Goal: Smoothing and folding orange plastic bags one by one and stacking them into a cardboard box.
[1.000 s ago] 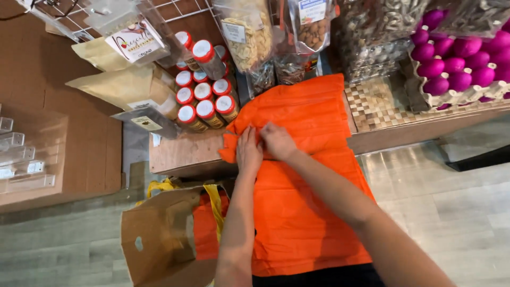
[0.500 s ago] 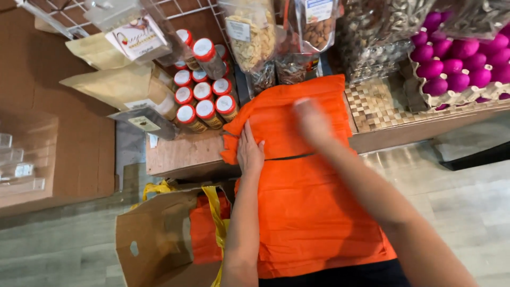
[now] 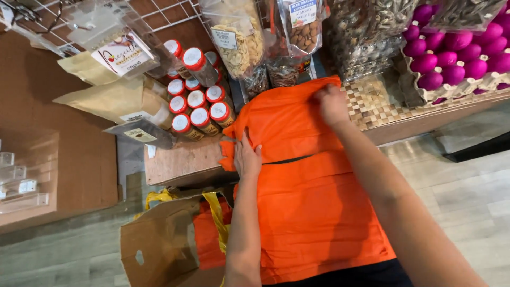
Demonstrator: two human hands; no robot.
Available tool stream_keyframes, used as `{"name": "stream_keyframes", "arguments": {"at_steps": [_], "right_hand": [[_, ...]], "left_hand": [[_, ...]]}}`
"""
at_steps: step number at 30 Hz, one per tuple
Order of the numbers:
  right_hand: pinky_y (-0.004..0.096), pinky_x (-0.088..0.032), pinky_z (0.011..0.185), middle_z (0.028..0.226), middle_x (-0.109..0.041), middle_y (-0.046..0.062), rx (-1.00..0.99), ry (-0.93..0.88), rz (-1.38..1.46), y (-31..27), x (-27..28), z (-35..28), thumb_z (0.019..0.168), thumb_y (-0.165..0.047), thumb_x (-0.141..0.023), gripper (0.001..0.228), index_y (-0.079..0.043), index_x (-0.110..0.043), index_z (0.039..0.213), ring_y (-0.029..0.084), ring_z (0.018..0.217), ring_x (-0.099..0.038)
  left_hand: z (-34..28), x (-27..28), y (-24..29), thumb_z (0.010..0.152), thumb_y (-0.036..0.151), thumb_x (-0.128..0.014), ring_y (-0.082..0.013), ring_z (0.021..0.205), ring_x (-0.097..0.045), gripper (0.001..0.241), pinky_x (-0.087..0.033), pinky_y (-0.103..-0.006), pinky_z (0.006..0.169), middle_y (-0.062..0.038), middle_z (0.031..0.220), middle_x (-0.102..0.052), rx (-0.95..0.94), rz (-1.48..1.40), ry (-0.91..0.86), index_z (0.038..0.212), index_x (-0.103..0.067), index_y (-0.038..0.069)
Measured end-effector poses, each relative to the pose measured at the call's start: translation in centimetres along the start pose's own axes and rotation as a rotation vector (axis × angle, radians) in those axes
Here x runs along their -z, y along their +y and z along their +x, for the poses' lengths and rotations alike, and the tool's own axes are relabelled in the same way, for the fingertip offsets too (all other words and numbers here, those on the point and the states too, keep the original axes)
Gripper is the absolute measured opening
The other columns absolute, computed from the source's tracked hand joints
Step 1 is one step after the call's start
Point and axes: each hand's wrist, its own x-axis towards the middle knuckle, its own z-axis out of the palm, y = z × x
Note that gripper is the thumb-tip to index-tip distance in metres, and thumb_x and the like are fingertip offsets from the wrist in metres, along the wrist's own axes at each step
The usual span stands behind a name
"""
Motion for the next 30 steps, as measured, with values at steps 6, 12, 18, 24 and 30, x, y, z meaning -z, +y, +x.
{"name": "stream_keyframes", "arguments": {"at_steps": [6, 12, 18, 24, 30], "right_hand": [[0.039, -0.051, 0.107, 0.118, -0.067, 0.019, 0.175, 0.135, 0.311, -8.4, 9.7, -0.8, 0.109, -0.012, -0.057, 0.027, -0.007, -0.074, 0.13, 0.036, 0.122, -0.066], [0.044, -0.051, 0.1, 0.128, -0.064, 0.013, 0.693, 0.02, 0.206, -18.6, -0.9, -1.2, 0.081, -0.036, -0.08, 0.039, -0.007, -0.075, 0.106, 0.034, 0.119, -0.06], [0.043, -0.053, 0.094, 0.124, -0.066, 0.01, 0.36, 0.005, -0.038, -7.6, 6.8, 2.3, 0.104, -0.016, -0.061, 0.018, -0.01, -0.074, 0.115, 0.028, 0.109, -0.067], [0.037, -0.051, 0.084, 0.127, -0.062, 0.009, 0.223, 0.093, -0.24, 1.6, 8.3, 1.9, 0.089, -0.018, -0.062, 0.036, -0.011, -0.078, 0.12, 0.026, 0.103, -0.065], [0.041, -0.051, 0.092, 0.139, -0.058, 0.011, 0.303, -0.054, 0.059, -9.8, 6.6, 1.1, 0.088, -0.016, -0.062, 0.049, -0.006, -0.071, 0.135, 0.03, 0.119, -0.062]], "left_hand": [[-1.5, 3.4, 5.4, 0.101, 0.026, -0.071, -0.0368, 0.147, -0.047, 0.098, -0.047, -0.0495, 0.118, -0.022, 0.166, -0.04, -0.032, 0.107, 0.012, 0.175, -0.007, 0.018], [1.5, -4.1, -0.7, 0.101, 0.053, -0.058, -0.032, 0.14, -0.044, 0.072, -0.042, -0.0446, 0.114, -0.015, 0.151, -0.057, -0.072, 0.364, -0.003, 0.165, -0.043, 0.024], [-0.5, 1.4, 4.0, 0.1, 0.046, -0.068, -0.0325, 0.139, -0.048, 0.081, -0.049, -0.0485, 0.111, -0.015, 0.155, -0.054, 0.015, 0.21, -0.001, 0.166, -0.034, 0.014], [1.2, 3.2, 4.1, 0.087, 0.042, -0.086, -0.0327, 0.142, -0.052, 0.11, -0.054, -0.0542, 0.11, -0.012, 0.159, -0.055, 0.091, 0.124, -0.072, 0.171, -0.021, 0.014], [0.6, 4.7, 6.0, 0.091, 0.038, -0.085, -0.033, 0.14, -0.055, 0.113, -0.056, -0.0565, 0.108, -0.014, 0.152, -0.06, 0.095, 0.15, -0.087, 0.172, -0.011, 0.013]]}}
